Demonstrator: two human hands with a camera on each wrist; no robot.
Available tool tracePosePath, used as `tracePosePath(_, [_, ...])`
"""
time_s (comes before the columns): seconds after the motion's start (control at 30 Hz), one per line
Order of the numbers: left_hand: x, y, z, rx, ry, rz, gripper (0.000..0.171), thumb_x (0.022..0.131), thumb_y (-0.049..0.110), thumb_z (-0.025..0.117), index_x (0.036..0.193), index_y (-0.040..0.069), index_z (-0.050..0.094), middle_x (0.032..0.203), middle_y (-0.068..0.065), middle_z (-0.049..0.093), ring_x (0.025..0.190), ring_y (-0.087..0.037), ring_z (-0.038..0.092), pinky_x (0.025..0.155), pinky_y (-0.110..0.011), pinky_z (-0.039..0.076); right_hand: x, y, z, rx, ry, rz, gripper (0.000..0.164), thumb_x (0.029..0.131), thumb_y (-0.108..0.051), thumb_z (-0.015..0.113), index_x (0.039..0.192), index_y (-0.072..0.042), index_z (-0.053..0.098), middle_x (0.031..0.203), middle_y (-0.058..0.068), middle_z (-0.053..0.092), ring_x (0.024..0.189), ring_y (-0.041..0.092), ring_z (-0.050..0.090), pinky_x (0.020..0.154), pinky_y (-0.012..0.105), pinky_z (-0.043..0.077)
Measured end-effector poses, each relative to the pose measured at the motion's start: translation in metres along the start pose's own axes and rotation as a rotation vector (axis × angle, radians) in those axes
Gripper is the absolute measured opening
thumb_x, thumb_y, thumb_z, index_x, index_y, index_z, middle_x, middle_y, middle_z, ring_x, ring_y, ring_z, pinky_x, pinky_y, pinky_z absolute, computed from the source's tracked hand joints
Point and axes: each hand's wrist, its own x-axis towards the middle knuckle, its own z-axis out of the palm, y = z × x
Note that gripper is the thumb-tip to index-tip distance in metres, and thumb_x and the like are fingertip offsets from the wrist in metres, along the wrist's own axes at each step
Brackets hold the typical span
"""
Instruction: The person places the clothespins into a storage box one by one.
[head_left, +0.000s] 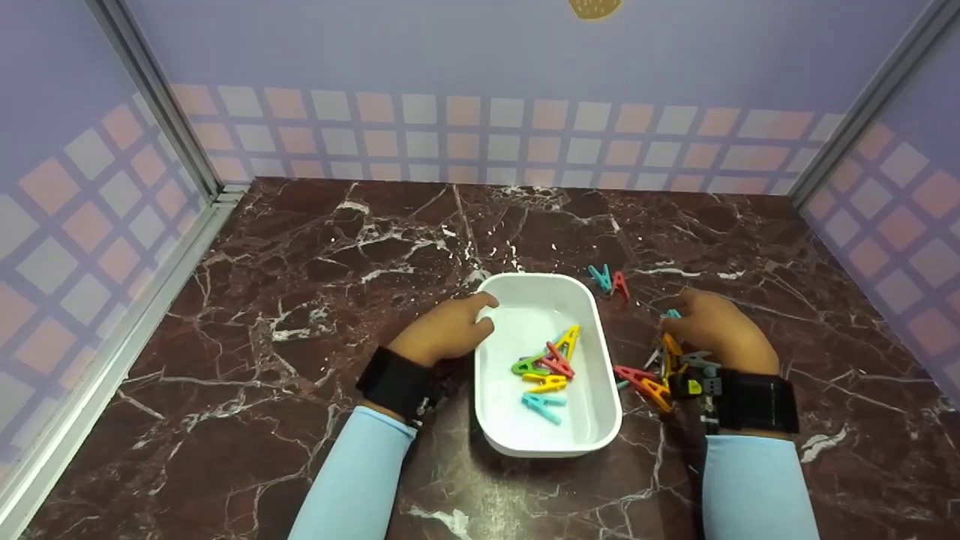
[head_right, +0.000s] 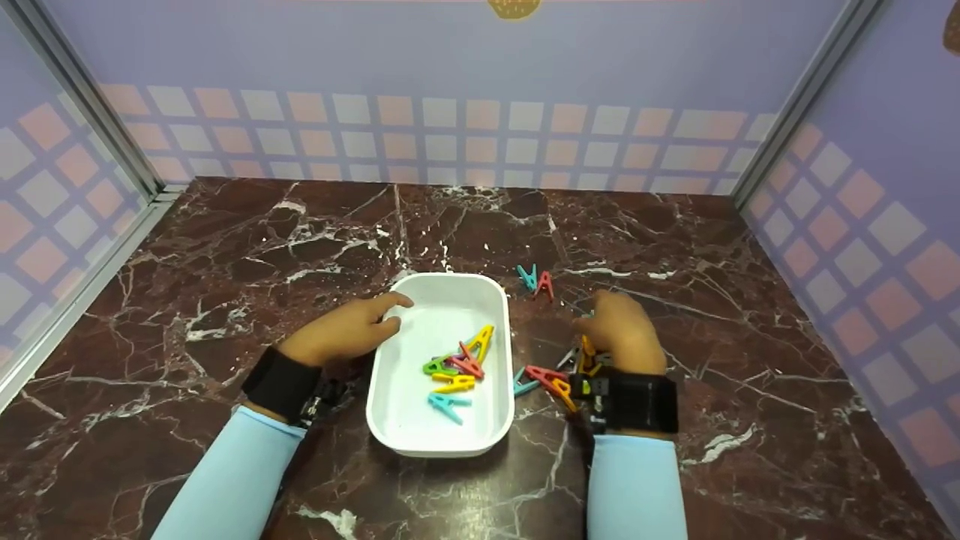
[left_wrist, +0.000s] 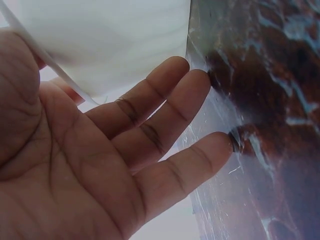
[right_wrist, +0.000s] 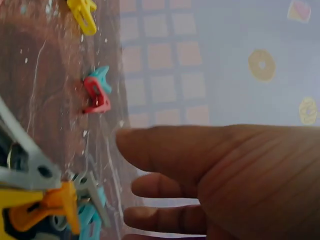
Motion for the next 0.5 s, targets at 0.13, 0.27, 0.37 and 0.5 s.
tracePosePath(0.13, [0.001,0.000,0.000,0.003,-0.001,0.000,0.046,0.098,0.022,0.046,0.142,0.008,0.051,0.128,-0.014,0.063,0.107,-0.025,0.060,0.097,-0.040,0.045,-0.001,0.014,0.000,0.053,0.004,0.008,0.053,0.099,-0.021,0.049,0.134,0.016,0.042,0.123,0.037,0.051,0.100,0.042,0.055,0.082,0.053,0.047])
tracePosePath(0.27, [0.001,0.000,0.001,-0.001,0.006,0.000,0.045,0.098,0.022,0.047,0.141,0.008,0.051,0.129,-0.014,0.063,0.109,-0.025,0.060,0.098,-0.040,0.045,-0.004,0.023,0.001,0.084,-0.020,0.026,0.055,0.097,-0.017,0.047,0.143,0.013,0.038,0.137,0.035,0.045,0.111,0.042,0.050,0.088,0.054,0.044])
tracePosePath(0.37, [0.001,-0.001,0.001,-0.005,0.008,-0.001,0.045,0.098,0.022,0.047,0.141,0.008,0.052,0.129,-0.014,0.063,0.109,-0.025,0.060,0.098,-0.040,0.045,-0.004,0.026,0.003,0.087,-0.041,0.034,0.060,0.097,-0.021,0.051,0.146,0.011,0.035,0.142,0.034,0.042,0.123,0.047,0.045,0.097,0.061,0.040])
tracePosePath(0.5, [0.001,-0.001,0.001,-0.004,0.007,0.001,0.045,0.098,0.022,0.047,0.141,0.009,0.052,0.129,-0.014,0.063,0.108,-0.025,0.060,0.098,-0.040,0.045,-0.001,0.027,0.006,0.098,-0.049,0.030,0.068,0.093,-0.024,0.058,0.146,0.011,0.034,0.141,0.035,0.043,0.124,0.047,0.046,0.098,0.061,0.040])
